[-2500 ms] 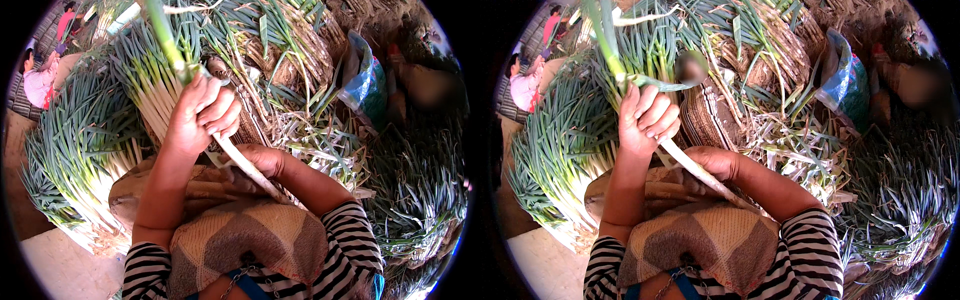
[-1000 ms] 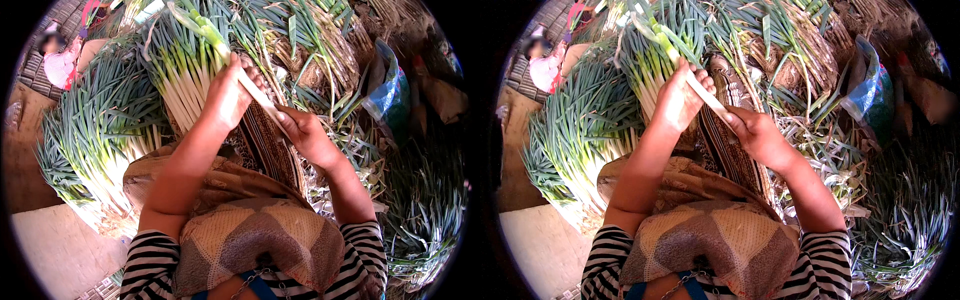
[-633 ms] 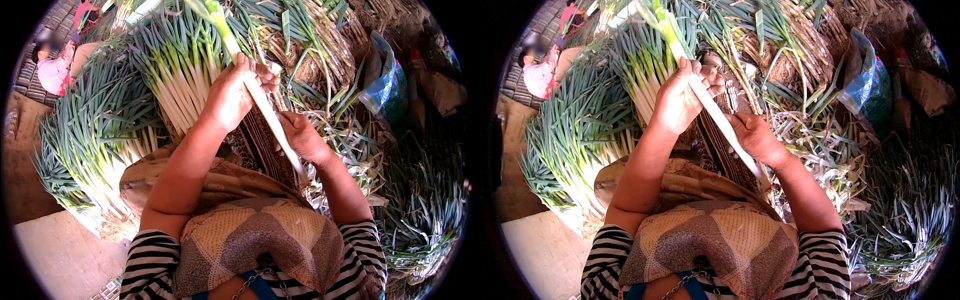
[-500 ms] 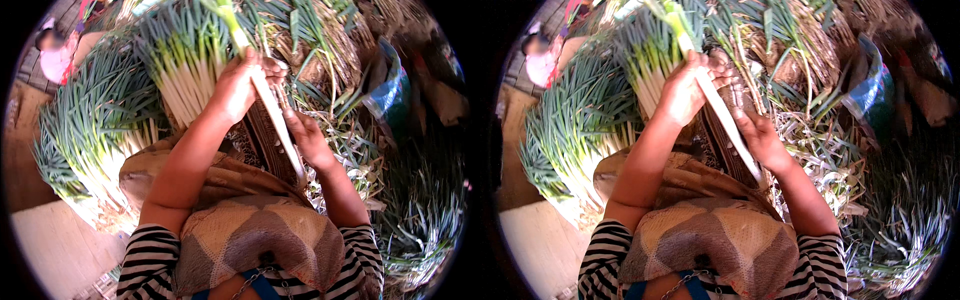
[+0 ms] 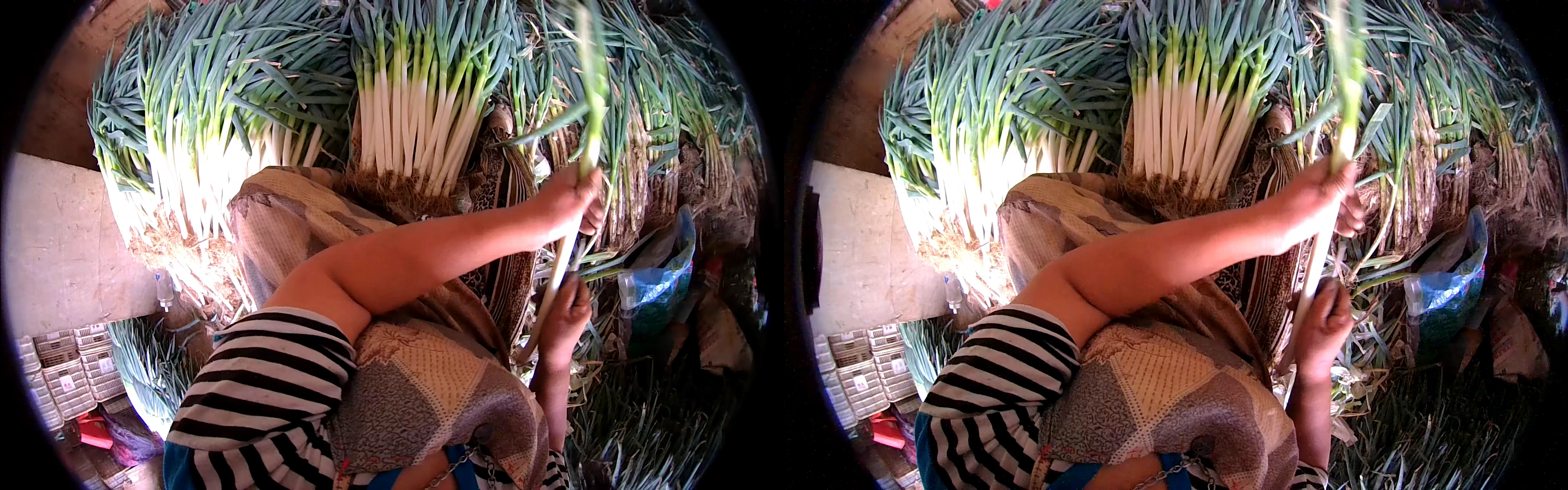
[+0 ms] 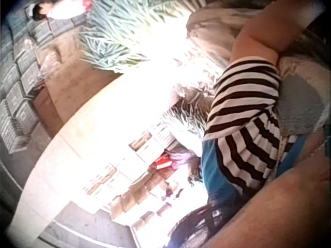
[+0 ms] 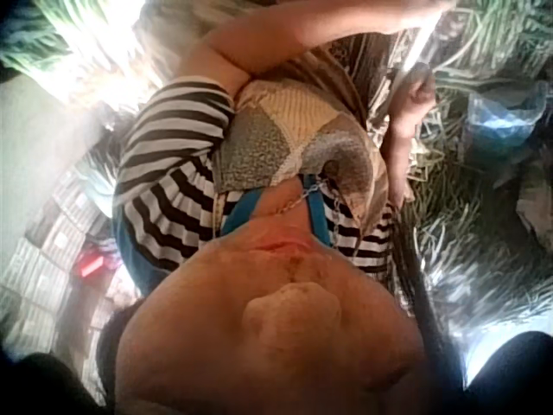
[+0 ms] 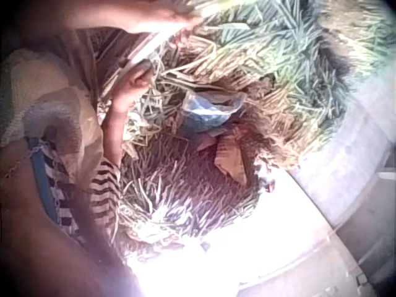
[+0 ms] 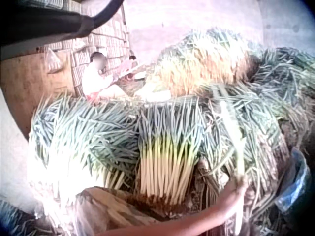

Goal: The person trims and peels outer layers from leeks using a small knife and by hand, handling them one at a time and placing them into a bundle.

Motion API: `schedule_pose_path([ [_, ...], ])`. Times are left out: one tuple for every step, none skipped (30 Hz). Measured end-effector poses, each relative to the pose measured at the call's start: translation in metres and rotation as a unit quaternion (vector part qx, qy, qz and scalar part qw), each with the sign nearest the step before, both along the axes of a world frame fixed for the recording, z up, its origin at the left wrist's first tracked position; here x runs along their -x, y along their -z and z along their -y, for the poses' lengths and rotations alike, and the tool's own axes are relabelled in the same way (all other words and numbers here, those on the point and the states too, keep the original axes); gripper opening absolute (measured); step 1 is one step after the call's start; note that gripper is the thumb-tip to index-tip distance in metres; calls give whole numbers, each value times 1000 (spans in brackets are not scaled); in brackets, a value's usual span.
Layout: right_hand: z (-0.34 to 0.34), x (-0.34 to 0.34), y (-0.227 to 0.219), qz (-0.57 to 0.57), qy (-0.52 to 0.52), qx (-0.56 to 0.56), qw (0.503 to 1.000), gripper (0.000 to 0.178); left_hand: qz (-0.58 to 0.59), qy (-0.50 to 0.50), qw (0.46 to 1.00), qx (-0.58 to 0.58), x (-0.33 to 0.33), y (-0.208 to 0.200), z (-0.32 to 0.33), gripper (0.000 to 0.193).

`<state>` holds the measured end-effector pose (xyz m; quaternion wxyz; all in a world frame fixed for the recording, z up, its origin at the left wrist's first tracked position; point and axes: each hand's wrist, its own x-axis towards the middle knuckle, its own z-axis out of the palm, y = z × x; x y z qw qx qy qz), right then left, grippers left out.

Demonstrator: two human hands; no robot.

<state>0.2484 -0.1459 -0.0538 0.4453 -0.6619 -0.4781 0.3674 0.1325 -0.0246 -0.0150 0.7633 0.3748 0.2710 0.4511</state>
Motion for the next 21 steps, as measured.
schedule_pose_path([
  [-6,-4,2,-7,42,-29,999,25,17,-14,999,31,7,-5,-3,30],
  [-8,-5,-9,-173,124,-26,977,26,0,-39,998,52,17,-10,-8,28],
  [-12,-14,-10,-294,183,-87,934,26,-16,-61,995,75,27,-14,-15,26],
  [-11,-37,-16,-382,113,-92,913,26,-5,-113,990,89,40,-22,-21,25],
  [-7,-62,-24,-464,41,-94,880,26,6,-166,981,103,55,-28,-26,24],
  [-4,-79,-31,-426,55,-107,897,27,20,-202,972,121,66,-27,-32,23],
  [-3,-89,-35,-389,70,-120,911,28,32,-237,961,139,77,-22,-42,23],
  [-2,-90,-45,-191,176,-128,957,28,38,-272,950,148,92,-12,-51,23],
  [0,-90,-52,15,273,-128,953,29,42,-306,938,158,108,-6,-59,24],
  [11,-122,-48,59,266,-93,958,29,41,-330,930,157,128,-9,-61,25],
  [20,-162,-41,100,257,-63,959,30,40,-357,921,150,147,-15,-61,26],
  [20,-160,-42,184,260,-7,948,33,48,-336,931,137,156,-12,-61,25],
  [21,-153,-39,378,169,-30,910,34,56,-314,939,124,160,-11,-63,25],
  [17,-140,-33,379,124,-14,917,34,25,-288,950,115,158,-11,-63,25],
  [12,-119,-27,376,80,2,923,36,-5,-269,958,103,157,-14,-66,26],
  [3,-103,-20,367,17,-13,930,37,-32,-252,963,91,157,-18,-69,27],
  [-8,-86,-15,356,-49,-29,933,39,-59,-237,966,79,156,-23,-73,29],
  [-20,-62,-23,356,-120,-10,927,38,-113,-250,959,65,157,-32,-85,32],
  [-31,-43,-31,350,-192,11,917,37,-160,-258,952,37,158,-46,-98,34],
  [-35,-35,-31,351,-246,12,903,36,-204,-246,947,-35,165,-52,-127,33],
  [-41,-31,-31,350,-299,12,888,35,-190,-244,946,-101,175,-65,-161,21],
])
